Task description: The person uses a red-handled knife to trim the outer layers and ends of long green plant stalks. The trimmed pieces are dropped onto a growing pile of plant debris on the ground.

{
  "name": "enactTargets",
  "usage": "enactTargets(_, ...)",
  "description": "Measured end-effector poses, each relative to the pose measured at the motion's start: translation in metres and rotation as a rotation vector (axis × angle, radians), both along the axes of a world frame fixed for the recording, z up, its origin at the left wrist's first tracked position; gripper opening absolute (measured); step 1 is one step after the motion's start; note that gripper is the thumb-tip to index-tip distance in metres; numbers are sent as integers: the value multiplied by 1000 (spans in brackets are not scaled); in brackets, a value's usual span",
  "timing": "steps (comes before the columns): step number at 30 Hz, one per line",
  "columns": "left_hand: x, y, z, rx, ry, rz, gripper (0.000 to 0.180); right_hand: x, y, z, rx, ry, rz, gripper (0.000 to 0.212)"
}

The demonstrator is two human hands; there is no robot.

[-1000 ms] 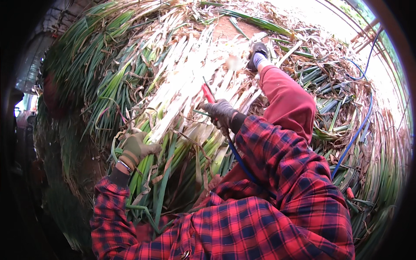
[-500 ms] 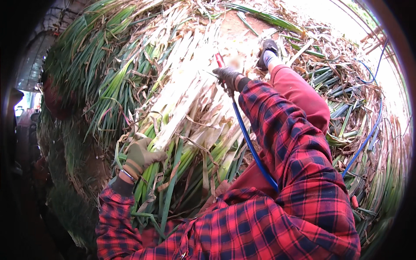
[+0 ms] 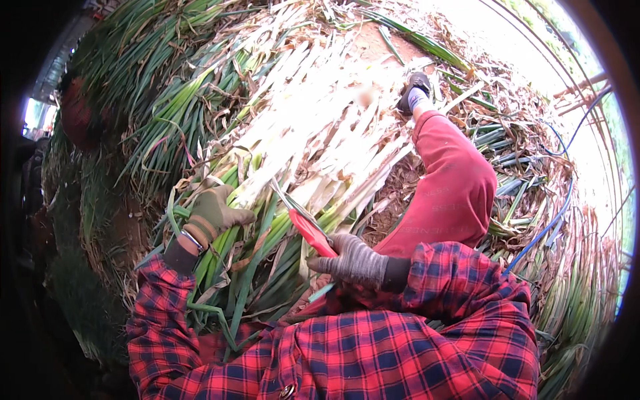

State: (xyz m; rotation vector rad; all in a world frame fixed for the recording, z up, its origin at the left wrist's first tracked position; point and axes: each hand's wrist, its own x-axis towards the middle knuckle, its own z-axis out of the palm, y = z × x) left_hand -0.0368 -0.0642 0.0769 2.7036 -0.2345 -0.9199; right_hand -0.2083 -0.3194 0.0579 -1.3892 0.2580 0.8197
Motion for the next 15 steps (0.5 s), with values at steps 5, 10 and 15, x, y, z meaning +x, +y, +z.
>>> enactTargets(5, -4, -1, -2, -26, -107, -46, 78, 66, -33, -35, -73, 80, -268, 37)
enactTargets(10, -2, -4, 4, 11, -38, -66, 80, 122, -67, -64, -157, 117, -365, 38)
enactTargets(15, 35, 3, 26, 69, 104, -303, 64, 134, -51, -54, -120, 68, -392, 36)
